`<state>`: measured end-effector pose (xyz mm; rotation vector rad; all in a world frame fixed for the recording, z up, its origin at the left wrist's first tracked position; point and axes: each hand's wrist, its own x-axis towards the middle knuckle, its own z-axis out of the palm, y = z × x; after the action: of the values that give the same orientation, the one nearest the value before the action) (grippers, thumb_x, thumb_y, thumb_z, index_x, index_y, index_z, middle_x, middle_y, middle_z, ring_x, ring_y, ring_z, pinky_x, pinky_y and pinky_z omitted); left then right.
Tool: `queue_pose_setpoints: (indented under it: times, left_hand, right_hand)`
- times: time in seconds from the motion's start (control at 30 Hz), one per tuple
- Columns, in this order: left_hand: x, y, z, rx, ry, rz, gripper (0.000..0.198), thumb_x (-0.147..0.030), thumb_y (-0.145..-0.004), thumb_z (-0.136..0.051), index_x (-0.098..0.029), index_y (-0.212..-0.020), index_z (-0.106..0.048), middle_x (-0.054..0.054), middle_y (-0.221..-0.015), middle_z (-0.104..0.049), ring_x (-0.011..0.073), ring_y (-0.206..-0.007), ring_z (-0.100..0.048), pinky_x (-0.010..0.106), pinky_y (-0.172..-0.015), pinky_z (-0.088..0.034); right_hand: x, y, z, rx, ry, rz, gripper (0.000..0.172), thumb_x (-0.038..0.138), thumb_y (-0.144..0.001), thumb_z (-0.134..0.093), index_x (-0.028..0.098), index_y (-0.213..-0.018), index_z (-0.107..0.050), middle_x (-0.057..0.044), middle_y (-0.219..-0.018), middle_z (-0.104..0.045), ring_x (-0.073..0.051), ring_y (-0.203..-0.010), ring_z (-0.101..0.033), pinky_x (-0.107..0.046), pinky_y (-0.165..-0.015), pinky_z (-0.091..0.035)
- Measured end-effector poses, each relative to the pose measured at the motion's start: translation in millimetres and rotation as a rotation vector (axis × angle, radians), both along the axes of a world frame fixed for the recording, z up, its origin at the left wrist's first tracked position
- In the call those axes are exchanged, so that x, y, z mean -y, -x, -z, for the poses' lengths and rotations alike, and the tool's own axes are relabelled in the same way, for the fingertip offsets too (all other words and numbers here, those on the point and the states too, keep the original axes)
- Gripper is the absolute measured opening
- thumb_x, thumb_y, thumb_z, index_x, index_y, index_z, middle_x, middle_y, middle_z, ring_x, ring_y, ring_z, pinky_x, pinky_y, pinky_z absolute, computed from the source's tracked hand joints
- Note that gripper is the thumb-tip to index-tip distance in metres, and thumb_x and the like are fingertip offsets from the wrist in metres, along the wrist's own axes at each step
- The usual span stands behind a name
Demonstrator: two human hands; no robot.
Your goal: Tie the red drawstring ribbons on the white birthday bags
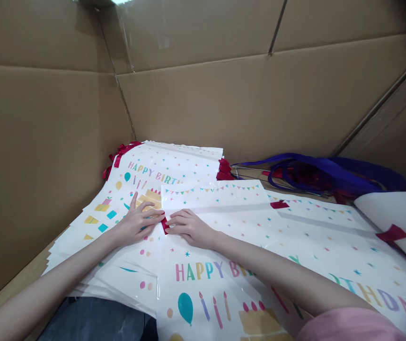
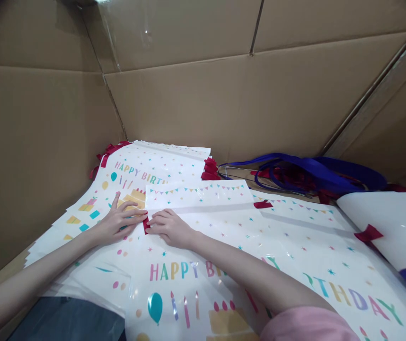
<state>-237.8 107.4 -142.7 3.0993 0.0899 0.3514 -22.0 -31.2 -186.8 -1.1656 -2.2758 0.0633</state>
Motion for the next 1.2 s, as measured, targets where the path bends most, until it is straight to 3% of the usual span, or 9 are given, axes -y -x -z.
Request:
queue_pose_setpoints:
  times: [0.3, 0.53, 0.67, 0.8, 0.9, 1.0, 1.1, 1.2]
  left_hand:
    - [-7, 0, -7.7, -0.017, 0.039, -0.054, 0.037, -0.023, -0.092, -0.041, -0.037, -0.122, -0.058, -0.003, -0.125, -0.061, 0.0243, -0.119, -0.044, 0.059, -0.110, 0.006]
    - [-1, -4, -11.6, -0.053, 0.043, -0.009, 0.043, -0.022, -0.091, -0.040, -0.038, -0.129, -0.052, -0.004, -0.125, -0.061, 0.0240, -0.121, -0.044, 0.059, -0.108, 0.011]
    - [0, -5, -7.6, -0.076, 0.047, -0.007, 0.043, -0.021, -0.090, -0.041, -0.036, -0.129, -0.053, -0.002, -0.124, -0.062, 0.0243, -0.120, -0.044, 0.058, -0.110, 0.003]
    - [0, -10, -12.9, -0.063, 0.073, 0.002, 0.040, -0.019, -0.088, -0.044, -0.035, -0.122, -0.059, -0.002, -0.118, -0.065, 0.0231, -0.114, -0.047, 0.055, -0.111, -0.003]
    - [1, -20, -20.1, -0.059, 0.095, 0.009, 0.031, -0.023, -0.089, -0.045, -0.032, -0.108, -0.067, -0.002, -0.106, -0.069, 0.0208, -0.107, -0.051, 0.054, -0.112, 0.001]
    - [-4, -36, -23.8, -0.075, 0.118, -0.008, 0.025, -0.033, -0.090, -0.046, -0.029, -0.090, -0.070, -0.002, -0.092, -0.070, 0.0200, -0.100, -0.052, 0.055, -0.110, 0.002]
    - [-18, -59, -23.9, -0.025, 0.129, -0.079, 0.026, -0.038, -0.089, -0.046, -0.025, -0.088, -0.069, 0.001, -0.095, -0.068, 0.0208, -0.099, -0.052, 0.052, -0.107, -0.015]
    - [-33, -85, -23.9, 0.039, 0.140, -0.159, 0.028, -0.040, -0.088, -0.047, -0.023, -0.101, -0.064, 0.005, -0.105, -0.064, 0.0217, -0.099, -0.052, 0.041, -0.096, -0.032]
  right_hand:
    - [-1, 2, -0.1, -0.018, 0.003, -0.023, 0.032, 0.012, -0.089, -0.042, 0.023, -0.108, -0.066, -0.003, -0.112, -0.067, -0.017, -0.107, -0.052, -0.036, -0.092, -0.035]
    - [-1, 0, -1.5, -0.001, 0.049, -0.001, 0.033, 0.011, -0.087, -0.045, 0.024, -0.109, -0.065, -0.002, -0.113, -0.066, -0.015, -0.107, -0.051, -0.034, -0.093, -0.035]
    - [1, 3, -3.0, 0.025, 0.051, 0.001, 0.033, 0.013, -0.088, -0.045, 0.025, -0.111, -0.065, -0.002, -0.114, -0.066, -0.016, -0.108, -0.051, -0.034, -0.093, -0.035]
    - [5, -2, -6.2, 0.033, 0.009, -0.012, 0.033, 0.013, -0.086, -0.046, 0.026, -0.110, -0.065, -0.003, -0.113, -0.065, -0.016, -0.108, -0.051, -0.035, -0.094, -0.035]
    - [6, -36, -16.2, -0.043, -0.065, 0.147, 0.030, 0.014, -0.084, -0.048, 0.024, -0.107, -0.065, -0.007, -0.113, -0.063, -0.019, -0.107, -0.052, -0.039, -0.094, -0.035]
    - [5, -98, -32.7, -0.083, -0.106, 0.555, 0.031, 0.015, -0.083, -0.048, 0.019, -0.110, -0.062, -0.012, -0.118, -0.059, -0.025, -0.108, -0.050, -0.044, -0.091, -0.035]
    - [8, -162, -46.4, 0.049, 0.106, 0.842, 0.033, 0.022, -0.081, -0.053, 0.021, -0.114, -0.060, -0.012, -0.115, -0.060, -0.031, -0.110, -0.047, -0.048, -0.088, -0.035]
    - [11, -202, -49.5, 0.160, 0.370, 0.877, 0.023, 0.030, -0.078, -0.059, 0.023, -0.099, -0.066, -0.010, -0.107, -0.064, -0.031, -0.109, -0.048, -0.044, -0.084, -0.035]
